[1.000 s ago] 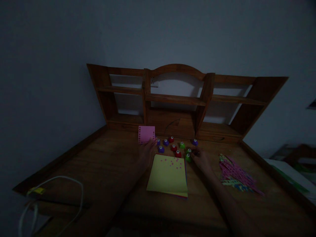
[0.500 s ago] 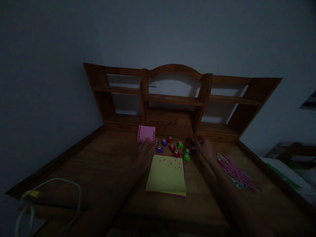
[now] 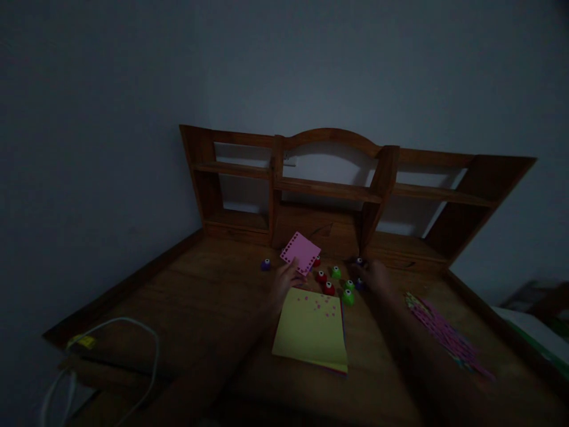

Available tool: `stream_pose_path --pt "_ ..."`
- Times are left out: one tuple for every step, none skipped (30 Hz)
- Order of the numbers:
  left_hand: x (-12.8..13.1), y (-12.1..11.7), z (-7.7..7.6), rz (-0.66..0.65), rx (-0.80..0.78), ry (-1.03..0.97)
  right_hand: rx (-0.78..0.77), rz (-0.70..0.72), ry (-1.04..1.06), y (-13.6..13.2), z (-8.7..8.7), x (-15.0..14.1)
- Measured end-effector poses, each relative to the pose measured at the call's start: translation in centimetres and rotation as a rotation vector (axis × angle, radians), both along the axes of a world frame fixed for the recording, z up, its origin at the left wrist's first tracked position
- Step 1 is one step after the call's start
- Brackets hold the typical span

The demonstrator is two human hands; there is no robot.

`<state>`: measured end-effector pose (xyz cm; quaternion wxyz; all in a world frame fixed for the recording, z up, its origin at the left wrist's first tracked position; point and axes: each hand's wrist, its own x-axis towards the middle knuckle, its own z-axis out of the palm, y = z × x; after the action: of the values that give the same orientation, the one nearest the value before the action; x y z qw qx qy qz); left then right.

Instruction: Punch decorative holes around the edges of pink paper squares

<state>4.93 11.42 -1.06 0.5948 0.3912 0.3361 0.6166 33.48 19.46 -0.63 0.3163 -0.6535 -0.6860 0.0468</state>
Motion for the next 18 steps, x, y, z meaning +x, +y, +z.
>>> stream_pose_path --pt "0.1 -0.2 0.0 -0.024 -0.011 0.007 0.021 0.013 0.119 -0.6 0.5 -0.5" --pt "0.2 -0.3 0.1 -0.053 -0.028 0.015 0.038 0.046 0.262 -1.3 0.9 -1.2" --pt "0.3 -0.4 0.1 -0.079 -0.049 0.027 0.049 0.079 0.424 -2.1 1.2 -1.9" --pt "0.4 -0.6 0.1 -0.097 -0.066 0.041 0.032 0.129 0.589 -3.1 1.5 -2.7" --pt "0.5 -0.6 0.1 -0.105 -0.074 0.059 0.007 0.185 0.73 -4.2 1.6 -3.6" --pt "0.5 -0.7 0.0 -0.103 -0.072 0.079 -0.025 0.229 0.837 -5.2 1.6 -4.4" --pt "0.6 -0.7 -0.1 -0.091 -0.057 0.098 -0.057 0.26 0.927 -6.2 1.4 -5.2" --pt "0.6 -0.6 -0.2 -0.077 -0.037 0.12 -0.089 0.287 1.005 -7.1 1.2 -6.0" --pt "0.6 -0.6 -0.2 -0.062 -0.018 0.142 -0.129 0.301 1.064 -7.9 1.0 -6.6" --pt "0.6 -0.5 -0.3 -0.046 -0.002 0.167 -0.167 0.313 1.104 -8.6 0.8 -7.1" --pt "0.6 -0.5 -0.3 -0.028 0.01 0.193 -0.201 0.33 1.126 -9.1 0.7 -7.5" --pt "0.6 -0.5 -0.3 -0.009 0.022 0.219 -0.226 0.342 1.134 -9.4 0.6 -7.8" --pt "0.6 -0.5 -0.3 0.01 0.031 0.243 -0.24 0.355 1.133 -9.6 0.5 -8.0" --pt "0.6 -0.5 -0.2 0.025 0.036 0.262 -0.251 0.368 1.124 -9.8 0.5 -8.1" --pt "0.6 -0.5 -0.1 0.039 0.042 0.274 -0.265 0.38 1.112 -9.8 0.6 -8.1" --pt "0.7 -0.6 0.0 0.049 0.045 0.278 -0.285 0.395 1.099 -9.8 0.6 -8.0" --pt "0.8 -0.6 0.1 0.053 0.045 0.279 -0.312 0.409 1.088 -9.8 0.6 -7.9" --pt "0.9 -0.7 0.3 0.055 0.04 0.277 -0.341 0.425 1.079 -9.8 0.6 -7.8"
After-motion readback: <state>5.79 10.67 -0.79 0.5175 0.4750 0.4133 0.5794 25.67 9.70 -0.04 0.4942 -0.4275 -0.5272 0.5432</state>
